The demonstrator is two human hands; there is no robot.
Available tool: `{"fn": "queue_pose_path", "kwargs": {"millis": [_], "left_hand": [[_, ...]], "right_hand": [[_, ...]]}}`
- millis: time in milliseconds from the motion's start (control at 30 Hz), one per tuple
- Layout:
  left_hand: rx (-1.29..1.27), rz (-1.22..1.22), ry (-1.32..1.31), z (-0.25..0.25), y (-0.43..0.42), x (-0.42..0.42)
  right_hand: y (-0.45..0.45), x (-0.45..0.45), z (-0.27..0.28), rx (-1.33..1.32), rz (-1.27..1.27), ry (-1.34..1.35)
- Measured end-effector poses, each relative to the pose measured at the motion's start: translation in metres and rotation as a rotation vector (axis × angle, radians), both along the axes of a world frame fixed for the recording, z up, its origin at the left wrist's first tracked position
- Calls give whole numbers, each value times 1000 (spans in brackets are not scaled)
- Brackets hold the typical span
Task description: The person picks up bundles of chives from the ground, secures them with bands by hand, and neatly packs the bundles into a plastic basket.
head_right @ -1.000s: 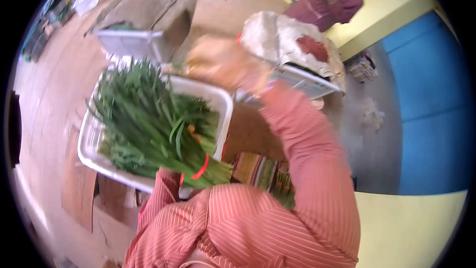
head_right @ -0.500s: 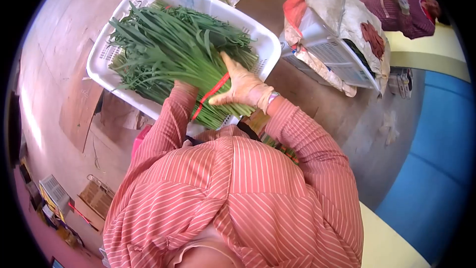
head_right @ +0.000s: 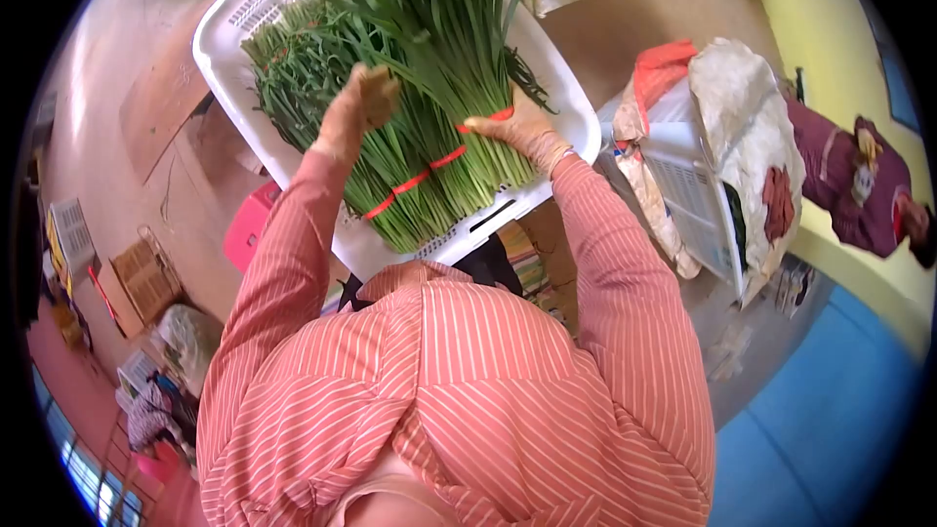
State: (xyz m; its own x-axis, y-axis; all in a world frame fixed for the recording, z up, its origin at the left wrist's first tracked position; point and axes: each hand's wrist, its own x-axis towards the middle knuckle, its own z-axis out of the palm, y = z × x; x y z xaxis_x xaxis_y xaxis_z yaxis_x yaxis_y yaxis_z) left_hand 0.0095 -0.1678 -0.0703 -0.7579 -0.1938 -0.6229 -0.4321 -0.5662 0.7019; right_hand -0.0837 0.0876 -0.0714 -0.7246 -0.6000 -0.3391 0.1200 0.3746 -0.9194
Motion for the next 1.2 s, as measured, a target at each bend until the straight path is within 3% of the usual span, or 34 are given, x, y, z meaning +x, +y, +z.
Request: {"fn": "queue_pose_path", "kwargs": {"millis": [33, 100, 200, 233, 300, 367, 467, 567, 633, 700, 800, 867, 900, 1033, 1100, 1133, 1200], "left_hand": [[-53, -90, -59, -19, 3, 23], [-41, -183, -52, -42, 15, 51], [-254, -414, -60, -27, 37, 52], [-463, -538, -21, -21, 47, 42], [-993, -764, 136, -20, 70, 25], [-1138, -989, 252, -12, 91, -4], [-1396, -1340, 432, -39, 113, -50], [-1772, -1521, 390, -39, 97, -74], [-1791, -1534, 185, -25, 68, -75], [-1629, -1167, 209, -44, 44, -60], [-1672, -988, 203, -50, 28, -32], [-1701, -843, 218, -69, 18, -13], [-1663, -1108, -8, -46, 18, -18], [-1698, -1136, 15, -43, 20, -25], [-1690, -1195, -5, -46, 25, -25], [-1712, -1102, 66, -54, 23, -23], [-1758, -1013, 116, -61, 25, -22]], "right_hand": [[8, 2, -20, -3, 23, -18], [16, -1, -41, 163, 41, -317], [17, -8, -29, 151, 38, -355], [18, -10, -15, 148, 49, -354], [21, -25, 21, -20, 24, -609], [29, -43, 52, 6, 37, -692], [27, -50, 114, -22, 33, -525], [21, -59, 132, -103, 28, -322], [19, -58, 125, -124, 47, -258], [6, -50, 98, -97, -39, -150], [4, -37, 25, -84, 36, -186], [10, -23, -21, 138, 111, -241], [13, -16, -44, 218, 155, -251], [9, -18, -54, 179, 173, -271], [17, -31, -41, 309, 262, -193], [19, -33, -46, 210, 240, -199], [12, -34, -43, 263, 245, -174]]}}
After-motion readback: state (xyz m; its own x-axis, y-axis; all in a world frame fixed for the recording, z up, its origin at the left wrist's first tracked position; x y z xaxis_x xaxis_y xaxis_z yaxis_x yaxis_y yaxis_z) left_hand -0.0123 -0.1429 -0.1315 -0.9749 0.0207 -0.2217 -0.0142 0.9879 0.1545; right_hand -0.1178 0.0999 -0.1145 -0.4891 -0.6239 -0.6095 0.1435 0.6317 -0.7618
